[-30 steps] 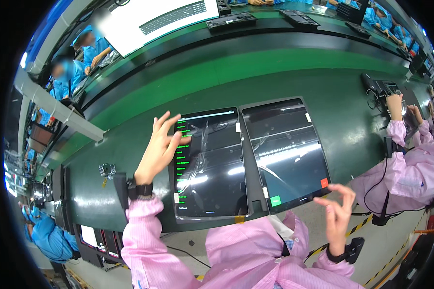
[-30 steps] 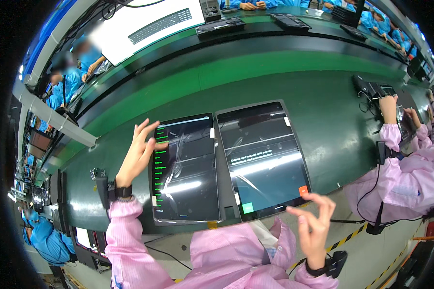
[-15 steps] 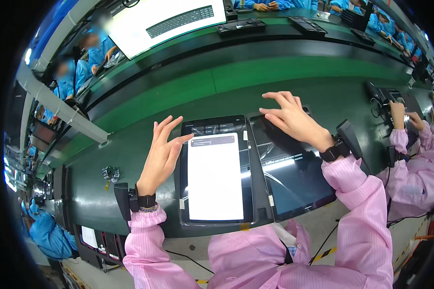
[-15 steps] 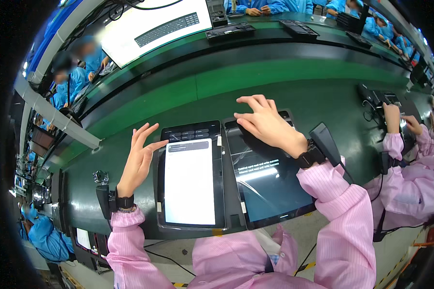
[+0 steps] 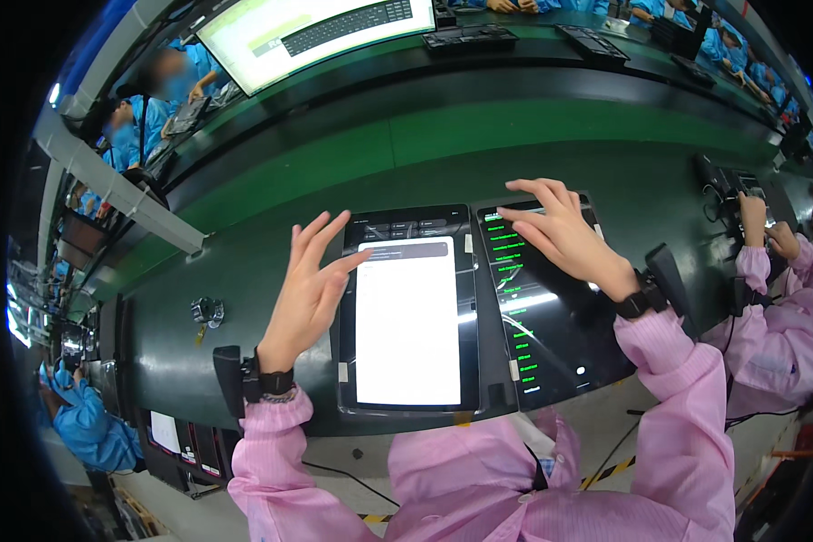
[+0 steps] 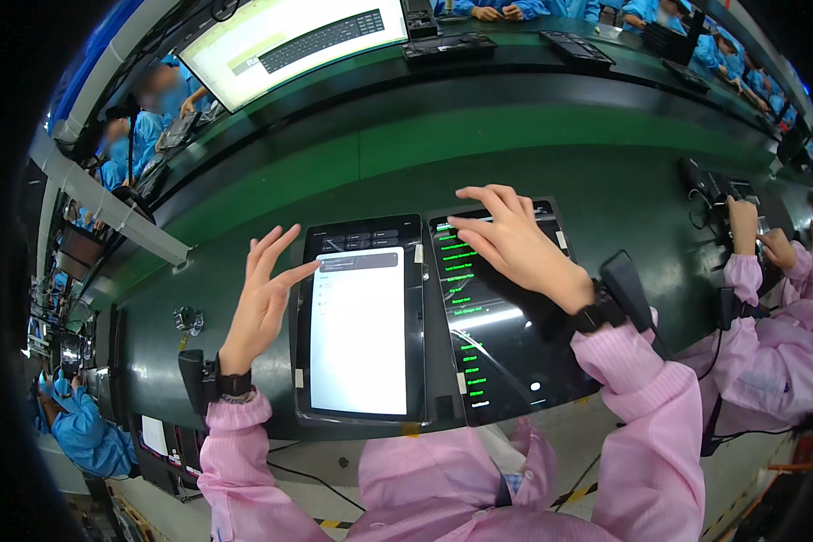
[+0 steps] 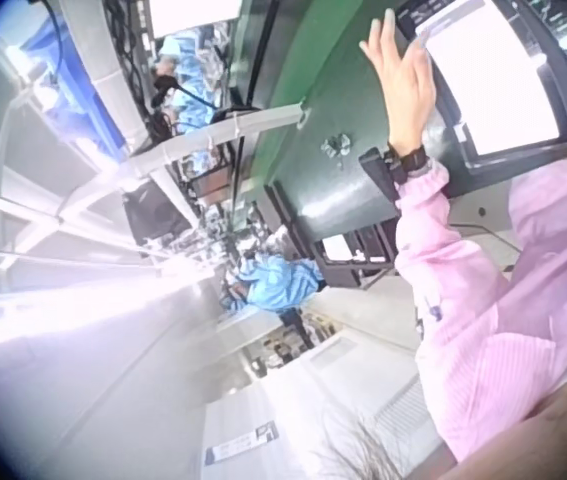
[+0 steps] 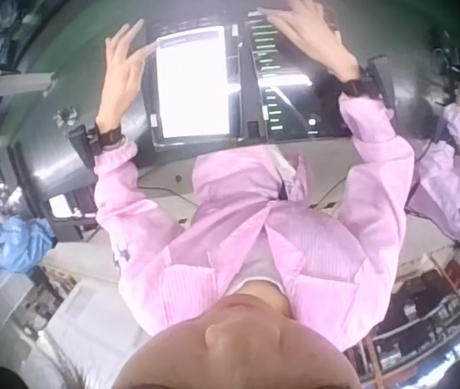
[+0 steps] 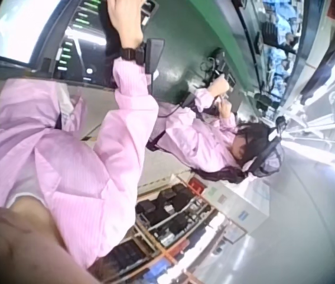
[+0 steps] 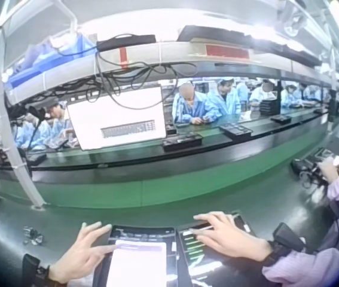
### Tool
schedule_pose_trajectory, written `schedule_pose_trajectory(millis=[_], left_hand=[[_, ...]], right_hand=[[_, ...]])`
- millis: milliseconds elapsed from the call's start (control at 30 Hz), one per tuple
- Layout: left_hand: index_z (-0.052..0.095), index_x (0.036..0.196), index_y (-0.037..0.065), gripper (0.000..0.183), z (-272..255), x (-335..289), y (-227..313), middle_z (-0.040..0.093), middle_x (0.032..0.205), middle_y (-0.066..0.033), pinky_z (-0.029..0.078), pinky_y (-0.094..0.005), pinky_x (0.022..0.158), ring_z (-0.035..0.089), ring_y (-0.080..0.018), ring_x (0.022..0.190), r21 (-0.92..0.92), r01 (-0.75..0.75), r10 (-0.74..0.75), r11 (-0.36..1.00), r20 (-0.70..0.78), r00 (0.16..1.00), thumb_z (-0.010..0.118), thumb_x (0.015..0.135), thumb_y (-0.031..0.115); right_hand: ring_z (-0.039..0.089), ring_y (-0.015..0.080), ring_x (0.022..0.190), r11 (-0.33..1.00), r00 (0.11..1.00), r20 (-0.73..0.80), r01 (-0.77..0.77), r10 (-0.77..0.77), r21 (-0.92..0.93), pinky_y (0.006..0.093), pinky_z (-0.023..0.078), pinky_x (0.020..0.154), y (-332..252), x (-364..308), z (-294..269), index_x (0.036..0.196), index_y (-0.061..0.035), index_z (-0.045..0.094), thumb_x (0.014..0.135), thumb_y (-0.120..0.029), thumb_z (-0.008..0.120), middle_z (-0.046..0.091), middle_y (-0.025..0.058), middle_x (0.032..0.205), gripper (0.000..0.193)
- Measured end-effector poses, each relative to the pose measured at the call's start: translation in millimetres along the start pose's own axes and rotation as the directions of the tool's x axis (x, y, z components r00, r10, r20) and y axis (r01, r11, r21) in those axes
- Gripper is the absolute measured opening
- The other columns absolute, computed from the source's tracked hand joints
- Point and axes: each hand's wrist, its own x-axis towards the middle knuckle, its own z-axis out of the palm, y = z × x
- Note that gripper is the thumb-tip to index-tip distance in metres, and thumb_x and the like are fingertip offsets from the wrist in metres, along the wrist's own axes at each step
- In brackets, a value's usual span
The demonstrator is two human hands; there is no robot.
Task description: Checking and testing electronic tablet components on an assembly line and moving them to a stack.
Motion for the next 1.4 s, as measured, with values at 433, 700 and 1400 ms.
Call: schedule_pose_trajectory(millis=[433, 700, 1400], left_hand=[[0.063, 0.116, 0.013, 0.04, 12, 16, 1, 0.034, 0.143, -0.0134, 0.008, -0.0499, 0.112, 0.022, -0.0337, 0.136, 0.004, 0.016, -0.017, 1.0, 0.047, 0.999, 0.03, 0.099, 0.028], [0.064, 0.115, 0.016, 0.033, 43, 32, 2, 0.034, 0.141, -0.0159, 0.009, -0.0506, 0.112, 0.022, -0.0362, 0.134, 0.042, -0.042, 0.035, 0.998, 0.163, 0.986, 0.04, 0.096, 0.023], [0.063, 0.117, 0.023, 0.048, 47, -87, 105, 0.033, 0.142, -0.0134, 0.007, -0.0578, 0.108, 0.023, -0.035, 0.132, -0.077, -0.048, 0.065, 0.996, 0.226, 0.972, 0.04, 0.088, 0.053]], right_hand=[[0.04, 0.0271, 0.117, 0.991, 0.986, 0.163, -0.048, 0.027, 0.127, 0.039, 0.03, 0.098, -24, -36, -47, 0.1, -0.0055, 0.066, 0.092, -0.024, 0.05, 0.05, 0.0095, 0.122, 0.026], [0.035, 0.03, 0.12, 0.998, 0.993, 0.107, -0.058, 0.056, 0.009, 0.0417, 0.029, 0.1, -1, -17, 0, 0.109, -0.0062, 0.064, 0.093, -0.028, 0.049, 0.045, 0.0124, 0.127, 0.031], [0.031, 0.0256, 0.132, 0.628, 0.744, -0.009, -0.557, 0.668, 0.544, 0.0335, 0.02, 0.109, -59, -202, -19, 0.137, 0.0001, 0.037, 0.085, -0.012, 0.043, 0.035, 0.0137, 0.142, 0.054]])
